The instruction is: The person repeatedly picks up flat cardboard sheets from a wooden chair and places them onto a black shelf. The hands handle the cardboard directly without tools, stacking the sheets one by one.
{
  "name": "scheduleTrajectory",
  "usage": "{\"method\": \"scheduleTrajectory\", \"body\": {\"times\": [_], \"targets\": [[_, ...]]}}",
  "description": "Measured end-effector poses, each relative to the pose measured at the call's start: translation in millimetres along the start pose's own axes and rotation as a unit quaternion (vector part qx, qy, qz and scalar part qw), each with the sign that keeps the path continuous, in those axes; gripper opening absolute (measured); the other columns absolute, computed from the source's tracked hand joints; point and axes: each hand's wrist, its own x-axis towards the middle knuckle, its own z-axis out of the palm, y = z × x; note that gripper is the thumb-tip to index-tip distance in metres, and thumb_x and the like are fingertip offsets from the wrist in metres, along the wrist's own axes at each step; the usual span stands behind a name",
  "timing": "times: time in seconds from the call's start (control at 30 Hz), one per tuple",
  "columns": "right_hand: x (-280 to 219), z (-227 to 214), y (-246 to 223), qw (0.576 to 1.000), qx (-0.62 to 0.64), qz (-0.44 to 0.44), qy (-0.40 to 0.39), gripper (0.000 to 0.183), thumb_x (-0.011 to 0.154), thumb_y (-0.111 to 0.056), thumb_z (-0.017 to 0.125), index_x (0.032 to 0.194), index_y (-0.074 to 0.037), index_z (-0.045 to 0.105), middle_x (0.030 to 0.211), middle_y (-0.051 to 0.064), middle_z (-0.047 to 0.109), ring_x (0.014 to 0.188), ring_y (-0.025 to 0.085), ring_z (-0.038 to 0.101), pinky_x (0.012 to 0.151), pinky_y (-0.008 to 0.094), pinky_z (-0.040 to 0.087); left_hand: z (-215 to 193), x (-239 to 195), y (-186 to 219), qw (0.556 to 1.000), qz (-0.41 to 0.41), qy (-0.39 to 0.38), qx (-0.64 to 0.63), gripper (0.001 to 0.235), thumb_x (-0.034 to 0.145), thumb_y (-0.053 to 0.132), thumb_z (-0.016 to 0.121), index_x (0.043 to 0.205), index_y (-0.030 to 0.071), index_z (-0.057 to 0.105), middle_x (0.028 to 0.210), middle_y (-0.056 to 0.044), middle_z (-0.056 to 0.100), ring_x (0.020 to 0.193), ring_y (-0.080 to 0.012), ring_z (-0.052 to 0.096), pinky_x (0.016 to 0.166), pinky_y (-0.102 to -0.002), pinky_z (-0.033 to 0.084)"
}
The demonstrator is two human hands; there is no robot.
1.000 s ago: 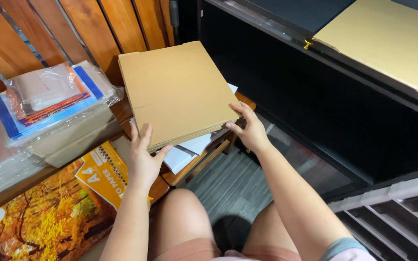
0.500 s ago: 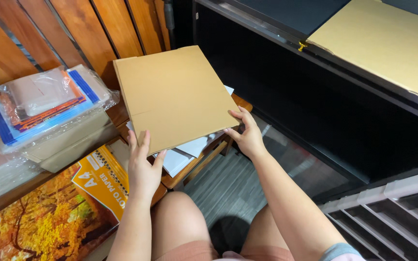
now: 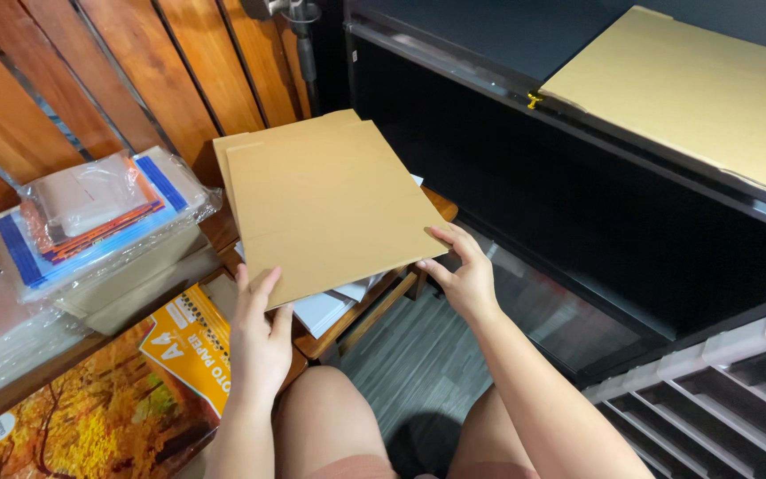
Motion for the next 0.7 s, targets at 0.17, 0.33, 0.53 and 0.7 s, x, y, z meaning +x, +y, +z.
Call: {"method": "scheduleTrajectory", "body": {"times": [0.17, 0.33, 0.53, 0.7], "targets": [[-0.5, -19.8, -20.0, 0.993, -0.026, -0.116, 0.003, 0.054, 0.079, -0.031, 0.088, 0.127, -0.013, 0.072, 0.135, 0.011, 0.066, 0.124, 0.021, 0.065, 0.102, 0.031, 0.053, -28.7, -4.8, 36.8, 0.996, 0.072, 0.027, -0.036, 0.044, 0.095, 0.005, 0.061, 0.138, 0.011, 0.061, 0.158, -0.023, 0.049, 0.16, -0.0373, 0.029, 0.123, -0.047, 0.032], [-4.8, -51.1, -74.4, 0.985, -0.021, -0.167, 0.03, 0.052, 0.079, -0.029, 0.087, 0.124, -0.007, 0.071, 0.13, 0.016, 0.067, 0.118, 0.022, 0.068, 0.103, 0.032, 0.058, -52.8, -15.5, 83.4, 0.996, 0.066, 0.05, -0.036, 0.038, 0.093, 0.007, 0.065, 0.131, 0.011, 0.064, 0.157, -0.022, 0.052, 0.16, -0.0315, 0.034, 0.119, -0.04, 0.036], [-8.4, -100.0, -122.8, 0.975, -0.026, -0.208, 0.076, 0.054, 0.078, -0.022, 0.088, 0.125, -0.003, 0.069, 0.133, 0.02, 0.063, 0.121, 0.025, 0.067, 0.106, 0.032, 0.056, -60.6, -18.2, 148.8, 0.993, 0.051, 0.063, -0.087, 0.042, 0.087, 0.011, 0.075, 0.127, 0.013, 0.064, 0.169, -0.024, 0.042, 0.159, -0.0252, 0.038, 0.103, -0.033, 0.047], [-3.0, -147.0, -133.5, 0.968, -0.009, -0.223, 0.114, 0.053, 0.079, -0.011, 0.086, 0.125, 0.004, 0.066, 0.136, 0.022, 0.058, 0.123, 0.027, 0.066, 0.109, 0.035, 0.058, -33.7, 7.6, 168.6, 0.982, 0.121, 0.064, -0.128, 0.036, 0.088, 0.01, 0.077, 0.122, 0.011, 0.066, 0.168, -0.024, 0.044, 0.081, -0.0036, 0.056, 0.053, -0.018, 0.04]]}}
